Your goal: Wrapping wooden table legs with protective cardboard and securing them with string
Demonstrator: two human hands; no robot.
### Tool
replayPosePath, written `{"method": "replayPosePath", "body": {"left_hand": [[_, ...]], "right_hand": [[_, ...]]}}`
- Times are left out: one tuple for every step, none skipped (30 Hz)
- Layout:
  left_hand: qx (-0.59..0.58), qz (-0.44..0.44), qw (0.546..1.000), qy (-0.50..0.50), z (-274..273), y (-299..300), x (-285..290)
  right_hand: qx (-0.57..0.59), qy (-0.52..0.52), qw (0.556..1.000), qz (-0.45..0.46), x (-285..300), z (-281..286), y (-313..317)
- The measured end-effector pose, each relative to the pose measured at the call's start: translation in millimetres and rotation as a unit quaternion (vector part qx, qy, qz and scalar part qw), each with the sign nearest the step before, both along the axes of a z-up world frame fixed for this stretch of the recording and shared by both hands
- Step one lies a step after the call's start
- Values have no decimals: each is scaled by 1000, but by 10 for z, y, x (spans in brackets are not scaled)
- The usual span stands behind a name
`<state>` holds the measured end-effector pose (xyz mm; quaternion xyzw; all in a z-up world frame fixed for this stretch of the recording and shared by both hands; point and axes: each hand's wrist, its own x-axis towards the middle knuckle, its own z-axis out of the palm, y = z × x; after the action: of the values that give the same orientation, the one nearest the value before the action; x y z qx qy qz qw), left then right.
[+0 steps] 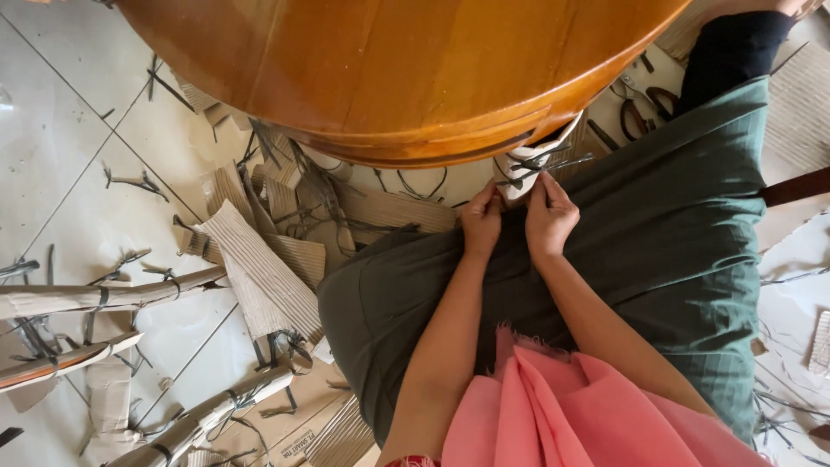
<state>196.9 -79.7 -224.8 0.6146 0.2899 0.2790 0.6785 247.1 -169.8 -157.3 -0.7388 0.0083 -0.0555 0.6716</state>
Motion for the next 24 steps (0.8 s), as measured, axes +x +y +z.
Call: {"method": "replayPosePath", "body": {"left_hand": [[-1, 1, 1000, 1, 63, 7, 5], [-19, -30, 999, 11, 128, 12, 9], [-37, -61, 997, 19, 195, 27, 23], [-37, -60, 997, 19, 235, 58, 27], [-44, -74, 996, 22, 274, 72, 22], [-52, -88, 994, 26, 311, 82, 18], [-53, -89, 994, 27, 325, 79, 27], [-80, -82, 993, 19, 339, 75, 33], [-105, -76, 991, 11, 357, 78, 53], [-106, -76, 991, 10, 283, 95, 61], [-154, -94, 983, -41, 212, 111, 79], [-202, -112, 969, -92, 144, 123, 97], [-202, -113, 968, -94, 278, 134, 101], [-240, -122, 952, -144, 412, 143, 105], [-277, -131, 932, -193, 543, 154, 92], [-277, -132, 932, -193, 569, 201, 94], [-301, -159, 924, -177, 599, 251, 101], [-324, -186, 914, -160, 630, 302, 108], [-323, -186, 914, -161, 709, 294, 113], [-355, -185, 900, -170, 789, 287, 119], [-386, -185, 886, -178, 872, 285, 135], [-385, -186, 886, -180, 772, 315, 165], [-419, -194, 864, -200, 666, 337, 185], [-452, -202, 840, -220, 556, 361, 205]], "right_hand": [[-1, 1, 1000, 1, -2, 1, 7], [-4, 4, 1000, -6, -7, 4, 12], [-6, 7, 1000, -13, -2, 8, 26], [-6, 7, 1000, -13, 46, -96, 25], [-15, 18, 1000, 3, 84, -199, 7], [-24, 30, 999, 19, 122, -304, -16], [-25, 31, 999, 19, 155, -391, -44], [-22, 52, 997, 46, 185, -478, -74], [-18, 72, 995, 74, 231, -560, -96], [-19, 71, 995, 74, 259, -607, -109], [-12, 93, 991, 100, 296, -651, -123], [-5, 114, 986, 125, 334, -692, -140], [-6, 113, 986, 125, 366, -664, -146], [-3, 137, 979, 151, 399, -635, -154], [0, 163, 971, 178, 415, -612, -161], [0, 162, 971, 177, 460, -602, -182], [-5, 174, 963, 204, 509, -589, -200], [-11, 187, 955, 230, 558, -575, -218], [-11, 185, 955, 230, 565, -508, -219], [-17, 194, 950, 244, 573, -442, -219], [-23, 202, 945, 257, 591, -371, -214], [-23, 201, 945, 256, 610, -367, -198], [-25, 207, 943, 258, 614, -370, -192], [-28, 213, 941, 260, 619, -378, -184]]}}
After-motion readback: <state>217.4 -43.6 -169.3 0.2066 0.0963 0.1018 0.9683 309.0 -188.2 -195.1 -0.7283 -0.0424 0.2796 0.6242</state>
